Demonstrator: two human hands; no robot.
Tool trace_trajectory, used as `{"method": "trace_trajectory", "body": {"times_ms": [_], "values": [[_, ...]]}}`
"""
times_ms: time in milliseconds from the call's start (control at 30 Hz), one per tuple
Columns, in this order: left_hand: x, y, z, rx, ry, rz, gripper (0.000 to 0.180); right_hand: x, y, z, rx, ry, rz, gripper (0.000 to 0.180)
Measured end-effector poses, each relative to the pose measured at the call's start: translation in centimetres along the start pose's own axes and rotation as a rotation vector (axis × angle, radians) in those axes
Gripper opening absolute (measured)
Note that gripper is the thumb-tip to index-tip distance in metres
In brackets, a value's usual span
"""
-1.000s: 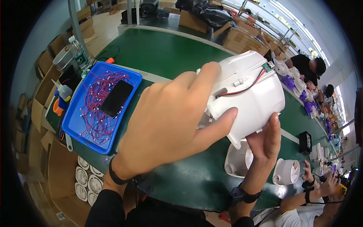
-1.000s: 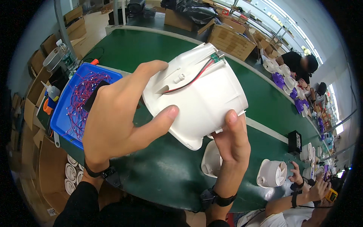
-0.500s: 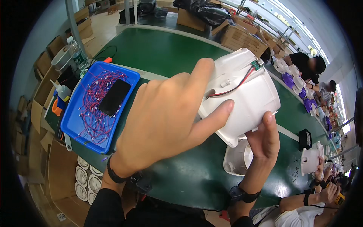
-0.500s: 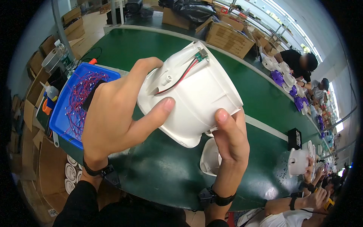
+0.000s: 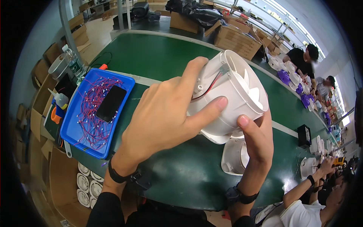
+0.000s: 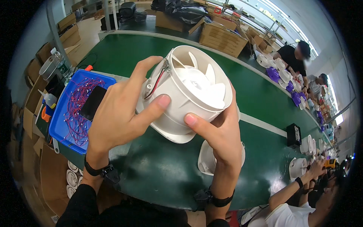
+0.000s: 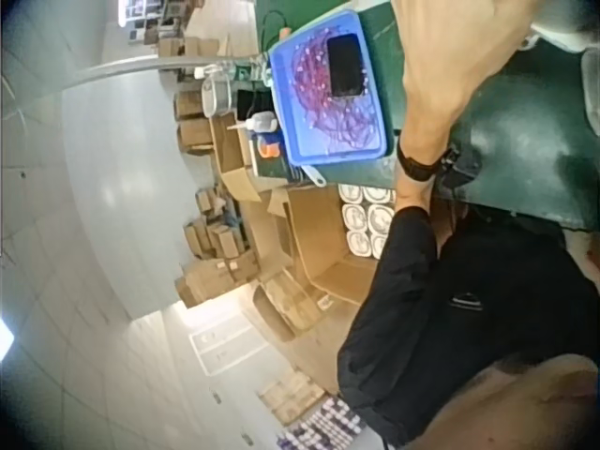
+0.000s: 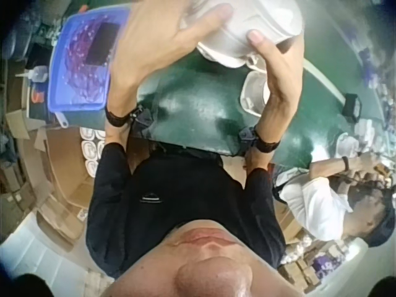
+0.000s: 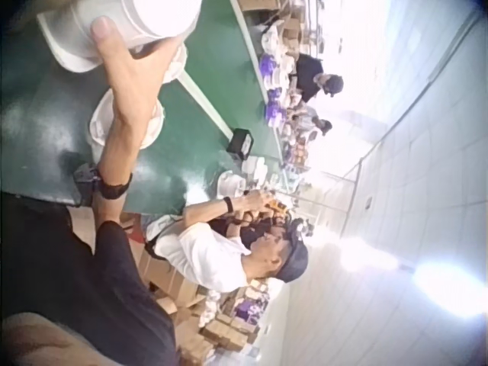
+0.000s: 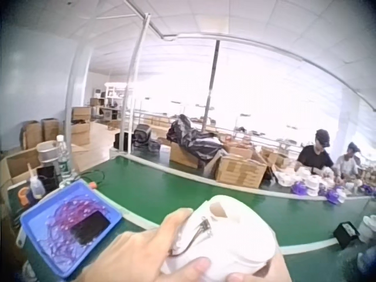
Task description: The person assembles small white plastic fans by hand. They pick up fan housings and motor assemblies from a cardboard box, fit the components together, and place the assembled units on a green workbench. The person also handles a purple fan casing and a blue plastic component during the process.
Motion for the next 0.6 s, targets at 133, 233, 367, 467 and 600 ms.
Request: {"method": "trace_trajectory", "body": {"times_ms": [133, 233, 367, 467, 600], "values": [[0.44, -0.08, 0.06, -0.009, 0.023, 0.019, 0.06, -0.02, -0.03, 0.23, 0.006, 0.015, -0.001, 0.097], [0.45, -0.05, 0.02, 0.003, 0.009, 0.007, 0.059, -0.05, 0.1, 0.2, 0.006, 0.012, -0.033, 0.097], [0.44, -0.05, 0.12, -0.001, -0.016, 0.009, 0.06, -0.08, 0.06, 0.07, 0.012, 0.012, -0.016, 0.098], [0.48, -0.14, 0.2, -0.022, -0.024, 0.045, 0.06, 0.07, -0.05, 0.16, -0.002, 0.033, -0.006, 0.1], [0.84, -0.28, 0.47, -0.092, 0.046, 0.184, 0.066, 0.17, 0.0, 0.23, -0.032, 0.092, -0.011, 0.108]]}}
Point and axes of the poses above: each hand's wrist, its own y-axis away from the middle knuckle, its own x-axis out of the palm, z = x × y, the point moved 7 cm from there along -y, towards the middle knuckle, and after that the axes turned 6 degrees about -y, right-handed, at the moved point
